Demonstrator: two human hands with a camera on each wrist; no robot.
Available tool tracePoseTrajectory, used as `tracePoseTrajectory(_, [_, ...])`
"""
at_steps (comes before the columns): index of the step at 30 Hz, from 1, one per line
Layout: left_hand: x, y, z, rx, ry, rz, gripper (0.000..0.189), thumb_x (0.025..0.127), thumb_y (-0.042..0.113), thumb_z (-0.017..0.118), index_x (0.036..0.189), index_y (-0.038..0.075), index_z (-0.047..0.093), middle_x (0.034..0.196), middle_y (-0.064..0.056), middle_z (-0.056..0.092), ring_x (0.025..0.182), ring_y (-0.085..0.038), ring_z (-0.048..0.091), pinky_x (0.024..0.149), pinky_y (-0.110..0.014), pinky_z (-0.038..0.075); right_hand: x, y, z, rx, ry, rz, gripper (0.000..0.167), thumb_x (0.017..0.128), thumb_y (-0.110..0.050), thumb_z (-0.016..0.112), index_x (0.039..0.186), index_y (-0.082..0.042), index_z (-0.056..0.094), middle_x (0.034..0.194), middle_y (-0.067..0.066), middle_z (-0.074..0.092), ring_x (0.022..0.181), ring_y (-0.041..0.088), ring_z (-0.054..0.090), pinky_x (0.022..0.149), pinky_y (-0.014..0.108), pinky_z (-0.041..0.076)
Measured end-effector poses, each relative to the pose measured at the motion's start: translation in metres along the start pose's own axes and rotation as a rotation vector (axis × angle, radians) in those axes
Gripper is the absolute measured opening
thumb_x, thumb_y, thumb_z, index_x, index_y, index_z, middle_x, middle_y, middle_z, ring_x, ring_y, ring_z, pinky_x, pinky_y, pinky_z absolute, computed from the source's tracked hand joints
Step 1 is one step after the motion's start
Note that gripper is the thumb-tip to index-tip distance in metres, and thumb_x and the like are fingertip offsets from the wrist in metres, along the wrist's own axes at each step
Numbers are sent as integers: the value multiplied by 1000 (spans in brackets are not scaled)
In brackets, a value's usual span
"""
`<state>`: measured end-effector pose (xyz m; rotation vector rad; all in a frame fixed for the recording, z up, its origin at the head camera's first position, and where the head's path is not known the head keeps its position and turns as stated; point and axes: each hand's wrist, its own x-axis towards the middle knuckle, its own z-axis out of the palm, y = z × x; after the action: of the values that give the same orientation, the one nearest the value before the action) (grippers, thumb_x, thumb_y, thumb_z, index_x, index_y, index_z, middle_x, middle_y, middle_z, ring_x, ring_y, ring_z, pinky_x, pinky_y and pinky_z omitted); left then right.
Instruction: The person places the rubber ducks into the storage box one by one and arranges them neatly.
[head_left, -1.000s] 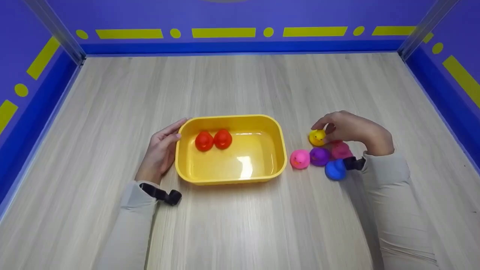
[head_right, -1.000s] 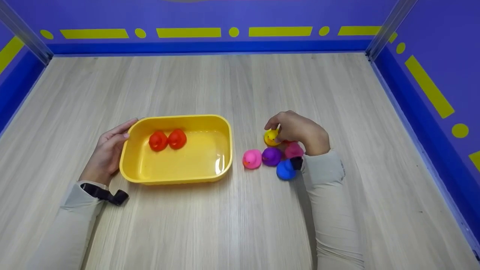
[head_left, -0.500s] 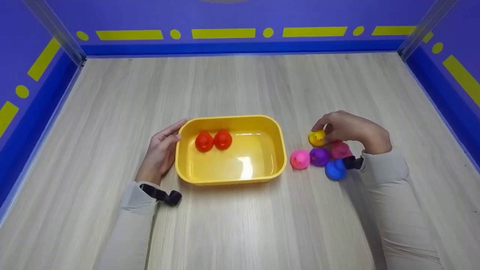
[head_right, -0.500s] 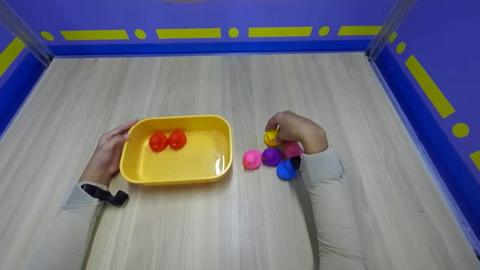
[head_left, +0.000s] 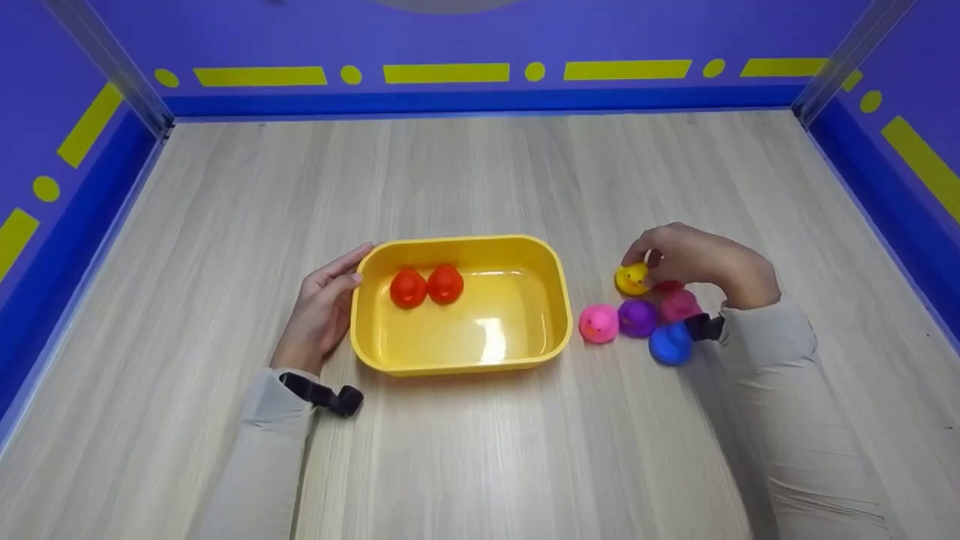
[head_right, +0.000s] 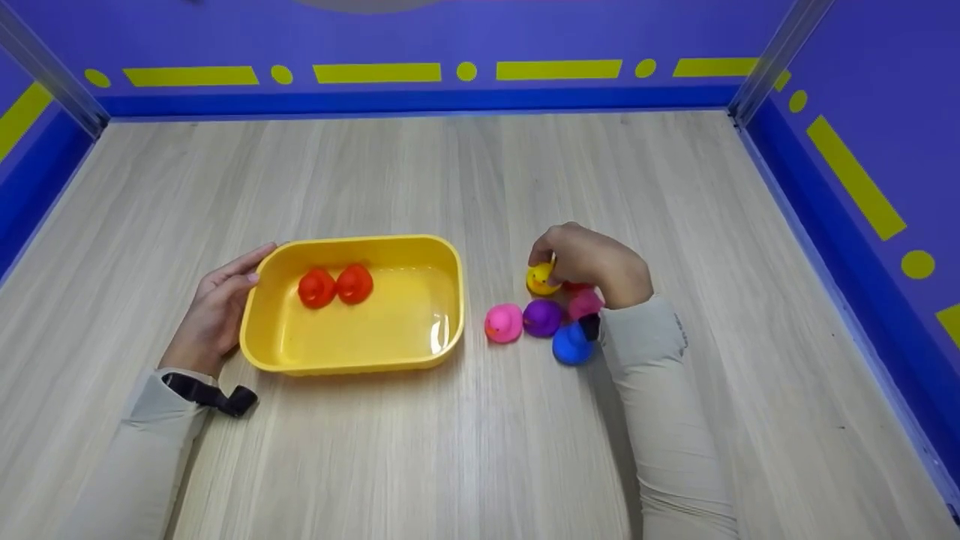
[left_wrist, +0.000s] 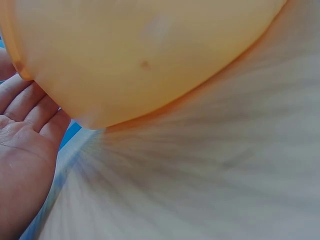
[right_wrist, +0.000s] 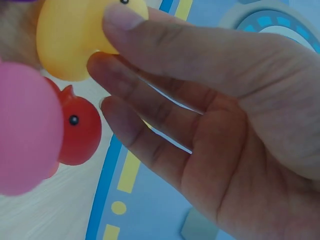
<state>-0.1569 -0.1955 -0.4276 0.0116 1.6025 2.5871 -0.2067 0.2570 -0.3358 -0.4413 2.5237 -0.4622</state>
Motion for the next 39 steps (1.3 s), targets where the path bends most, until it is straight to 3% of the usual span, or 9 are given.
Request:
tracePoseTrajectory(16, [1, 1, 2, -12, -3, 2, 49, 91, -7, 44, 139, -10, 41, 126, -2, 64, 123, -15, 55, 105, -28, 44, -7, -14, -9, -6, 17, -2, 36, 85, 2, 64, 119, -10, 68, 116, 15, 66, 92, 28, 67, 82, 44, 59])
tracePoseTrajectory(39, [1, -1, 0, -31, 7, 5, 46, 90, -8, 44, 136, -8, 48, 125, -3, 64, 121, -15, 57, 104, -28, 46, -6, -43, -19, -98, 84, -165, 36, 82, 1, 70, 116, -12, 70, 113, 6, 69, 99, 24, 65, 87, 42, 57])
